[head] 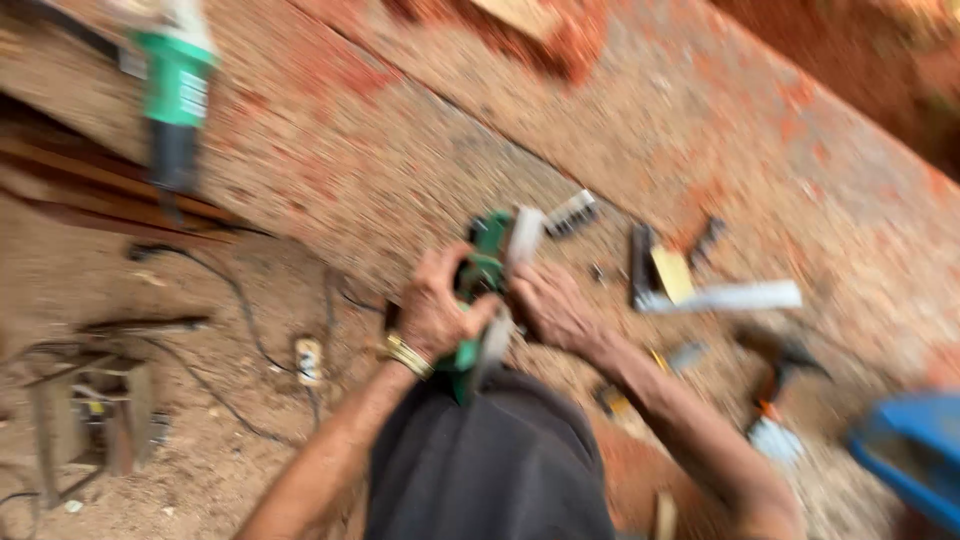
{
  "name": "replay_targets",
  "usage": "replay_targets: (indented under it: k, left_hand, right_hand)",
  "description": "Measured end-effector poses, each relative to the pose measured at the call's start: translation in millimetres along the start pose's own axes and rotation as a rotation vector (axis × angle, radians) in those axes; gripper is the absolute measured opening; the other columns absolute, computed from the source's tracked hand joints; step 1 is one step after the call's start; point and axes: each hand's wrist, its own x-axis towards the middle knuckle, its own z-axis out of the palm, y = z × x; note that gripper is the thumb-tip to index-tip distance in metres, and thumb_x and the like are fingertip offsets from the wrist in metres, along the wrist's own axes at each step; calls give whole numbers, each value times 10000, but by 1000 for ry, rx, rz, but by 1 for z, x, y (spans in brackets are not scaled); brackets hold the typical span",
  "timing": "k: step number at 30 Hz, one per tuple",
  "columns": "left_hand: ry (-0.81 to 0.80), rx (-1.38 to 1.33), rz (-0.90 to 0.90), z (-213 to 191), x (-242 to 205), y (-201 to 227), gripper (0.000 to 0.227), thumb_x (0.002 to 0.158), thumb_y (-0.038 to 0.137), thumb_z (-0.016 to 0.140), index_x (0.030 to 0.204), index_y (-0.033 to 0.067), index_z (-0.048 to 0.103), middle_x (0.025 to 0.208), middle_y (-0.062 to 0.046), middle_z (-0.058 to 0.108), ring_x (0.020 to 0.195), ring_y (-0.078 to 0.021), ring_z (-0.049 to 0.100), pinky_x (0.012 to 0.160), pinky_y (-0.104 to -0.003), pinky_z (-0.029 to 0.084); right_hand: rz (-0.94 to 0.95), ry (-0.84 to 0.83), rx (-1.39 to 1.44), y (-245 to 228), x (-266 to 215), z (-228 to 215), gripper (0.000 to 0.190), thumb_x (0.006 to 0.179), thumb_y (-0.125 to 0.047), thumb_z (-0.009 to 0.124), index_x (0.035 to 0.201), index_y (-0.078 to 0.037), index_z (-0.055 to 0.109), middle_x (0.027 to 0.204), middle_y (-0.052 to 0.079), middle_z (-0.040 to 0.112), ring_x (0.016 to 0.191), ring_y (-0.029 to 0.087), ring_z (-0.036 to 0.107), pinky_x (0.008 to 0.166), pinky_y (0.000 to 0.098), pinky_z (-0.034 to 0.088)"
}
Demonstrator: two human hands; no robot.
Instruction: The person assembles a green electric planer by attaching a metal base plate and inserting small metal components into its slots. They use their hands to align and press the parts into place on a wooden workbench covered in sawdust.
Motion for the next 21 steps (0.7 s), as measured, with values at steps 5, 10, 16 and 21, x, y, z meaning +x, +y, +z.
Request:
replay_targets:
  k: [5,10,16,21]
  left_hand:
    - [41,6,-69,-2,-3,-2,741,655,458,831,1270,94,637,1088,-199,652,967,-378,678,792,-489,567]
    - [8,-39,-115,3,-3,0,743,659,474,817,1270,94,633,1078,-184,636,964,-362,687,807,-483,569]
    - [-9,-33,-105,7,-4,-5,759,671,503,826,1277,88,632,1072,-175,628,976,-338,681,814,-467,572]
    - [-7,-18,-61,16,-6,-19,787,684,527,819,1306,87,620,1117,-183,646,997,-338,672,805,-481,564]
  right_hand:
    - [807,165,506,-22,-10,42,306,1031,-349,534,1110,-54,561,809,90,566,732,210,526,650,359,478]
    - [1384,327,940,-29,0,46,415,1055,-436,483,1072,-39,600,729,45,489,593,149,390,507,317,318]
    - [1243,412,843,-38,-5,40,494,1059,-505,356,982,-61,560,710,10,529,570,104,447,492,262,371]
    - [846,392,457,-14,-56,46,412,1155,-394,413,975,-58,569,738,76,527,659,143,464,592,326,426]
